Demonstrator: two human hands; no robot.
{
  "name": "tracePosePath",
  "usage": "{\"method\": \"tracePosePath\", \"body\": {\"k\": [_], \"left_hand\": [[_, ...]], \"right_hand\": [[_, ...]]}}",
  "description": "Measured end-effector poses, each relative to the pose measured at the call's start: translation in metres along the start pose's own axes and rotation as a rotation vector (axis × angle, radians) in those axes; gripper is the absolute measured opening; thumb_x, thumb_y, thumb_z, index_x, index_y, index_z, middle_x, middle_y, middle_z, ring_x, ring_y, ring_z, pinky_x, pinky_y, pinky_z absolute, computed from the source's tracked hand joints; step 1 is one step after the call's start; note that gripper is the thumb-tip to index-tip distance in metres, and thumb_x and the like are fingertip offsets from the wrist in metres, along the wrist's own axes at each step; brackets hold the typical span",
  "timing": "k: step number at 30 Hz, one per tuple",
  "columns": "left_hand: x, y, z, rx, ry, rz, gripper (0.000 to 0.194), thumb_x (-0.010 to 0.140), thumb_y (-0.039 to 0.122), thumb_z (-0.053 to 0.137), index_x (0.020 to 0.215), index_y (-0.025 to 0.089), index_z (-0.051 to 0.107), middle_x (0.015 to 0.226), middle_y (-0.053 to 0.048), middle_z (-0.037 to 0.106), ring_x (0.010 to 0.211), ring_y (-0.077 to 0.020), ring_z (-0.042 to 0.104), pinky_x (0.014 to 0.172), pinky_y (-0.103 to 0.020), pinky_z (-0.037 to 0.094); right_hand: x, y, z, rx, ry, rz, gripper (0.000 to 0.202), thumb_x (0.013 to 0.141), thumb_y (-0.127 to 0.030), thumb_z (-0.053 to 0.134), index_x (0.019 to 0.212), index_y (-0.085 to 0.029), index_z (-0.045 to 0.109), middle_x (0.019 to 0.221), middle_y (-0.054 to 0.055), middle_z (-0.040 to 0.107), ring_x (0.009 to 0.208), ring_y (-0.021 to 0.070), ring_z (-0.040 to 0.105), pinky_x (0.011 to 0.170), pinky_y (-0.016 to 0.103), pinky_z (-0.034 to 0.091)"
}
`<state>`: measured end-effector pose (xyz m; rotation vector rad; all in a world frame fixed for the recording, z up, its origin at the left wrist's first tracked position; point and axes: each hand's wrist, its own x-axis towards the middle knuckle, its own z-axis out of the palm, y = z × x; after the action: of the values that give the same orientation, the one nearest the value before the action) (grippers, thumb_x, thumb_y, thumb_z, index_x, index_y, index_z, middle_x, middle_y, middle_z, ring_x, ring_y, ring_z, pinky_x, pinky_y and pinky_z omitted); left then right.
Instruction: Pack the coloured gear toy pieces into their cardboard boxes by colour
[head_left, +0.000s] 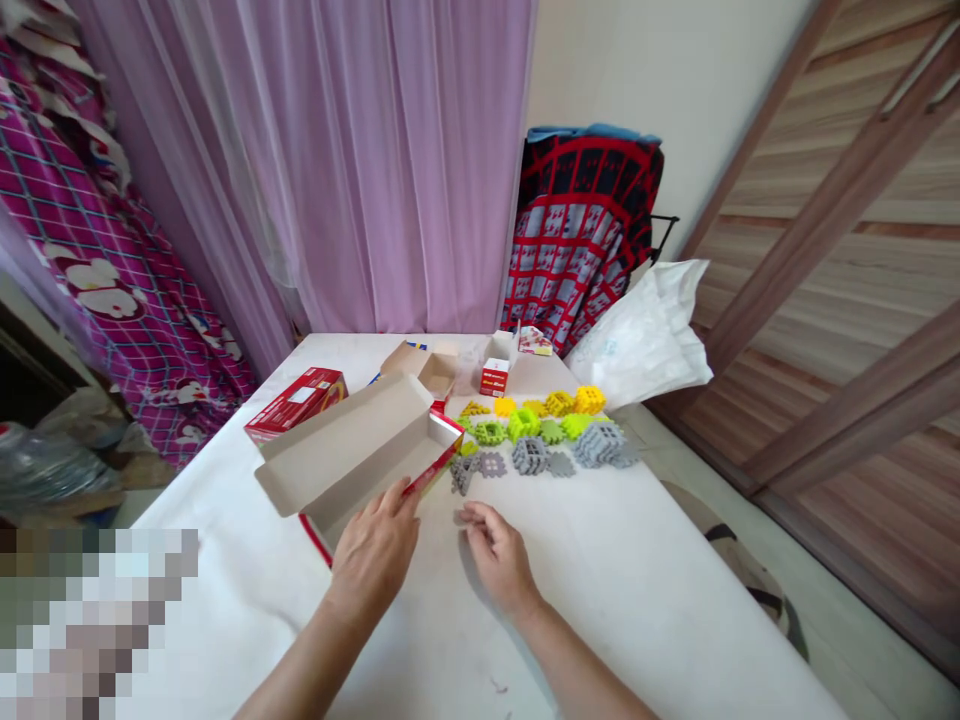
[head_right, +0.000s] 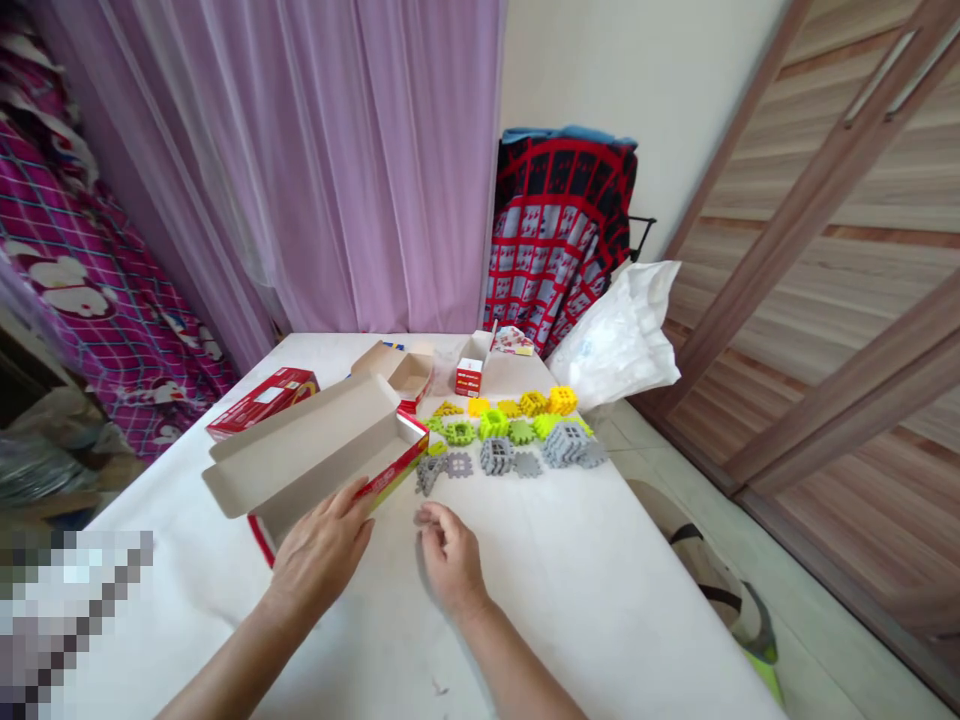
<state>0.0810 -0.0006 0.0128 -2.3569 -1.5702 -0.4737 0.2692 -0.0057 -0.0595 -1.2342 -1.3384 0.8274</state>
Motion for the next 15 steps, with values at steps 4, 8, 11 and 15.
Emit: {"method": "tracePosePath", "body": {"k": [4,8,11,15], "left_hand": [[-0.005,0.005,0.005,0.019,0.250,0.137,0.037,0.089,0.021,0.050,0.125,0.024,0.060,0.148,-0.013,0.046,0.134,-0.0331,0.046,0.112,-0.055,0.032],[-0.003,0.015,0.021,-0.083,0.281,0.334,0.041,0.089,0.015,0.048,0.128,0.026,0.059,0.147,-0.008,0.048,0.145,-0.0251,0.031,0.121,-0.045,0.019],[0.006,0.015,0.041,-0.130,0.272,0.374,0.042,0.089,0.012,0.046,0.127,0.026,0.061,0.144,-0.006,0.053,0.146,-0.0238,0.028,0.121,-0.044,0.021],[0.011,0.011,0.061,-0.225,0.237,0.406,0.042,0.089,0.011,0.046,0.126,0.025,0.061,0.143,-0.005,0.054,0.144,-0.0217,0.032,0.116,-0.038,0.034]], "right_hand": [[0.003,-0.007,-0.007,0.094,-0.088,0.057,0.020,0.086,-0.027,0.054,0.098,-0.019,0.068,0.090,0.008,0.074,0.077,0.0181,0.070,0.071,0.029,0.056],[0.003,-0.011,-0.008,0.202,-0.074,0.150,0.023,0.088,-0.036,0.056,0.096,-0.018,0.069,0.082,0.007,0.073,0.067,0.0167,0.067,0.067,0.029,0.055],[0.005,-0.011,-0.012,0.323,-0.015,0.255,0.030,0.086,-0.045,0.061,0.093,-0.017,0.070,0.082,0.009,0.073,0.065,0.0170,0.067,0.063,0.030,0.054],[0.015,-0.008,-0.031,0.426,0.218,0.371,0.035,0.075,-0.050,0.072,0.086,-0.017,0.070,0.075,0.007,0.071,0.057,0.0149,0.062,0.052,0.026,0.047]]}}
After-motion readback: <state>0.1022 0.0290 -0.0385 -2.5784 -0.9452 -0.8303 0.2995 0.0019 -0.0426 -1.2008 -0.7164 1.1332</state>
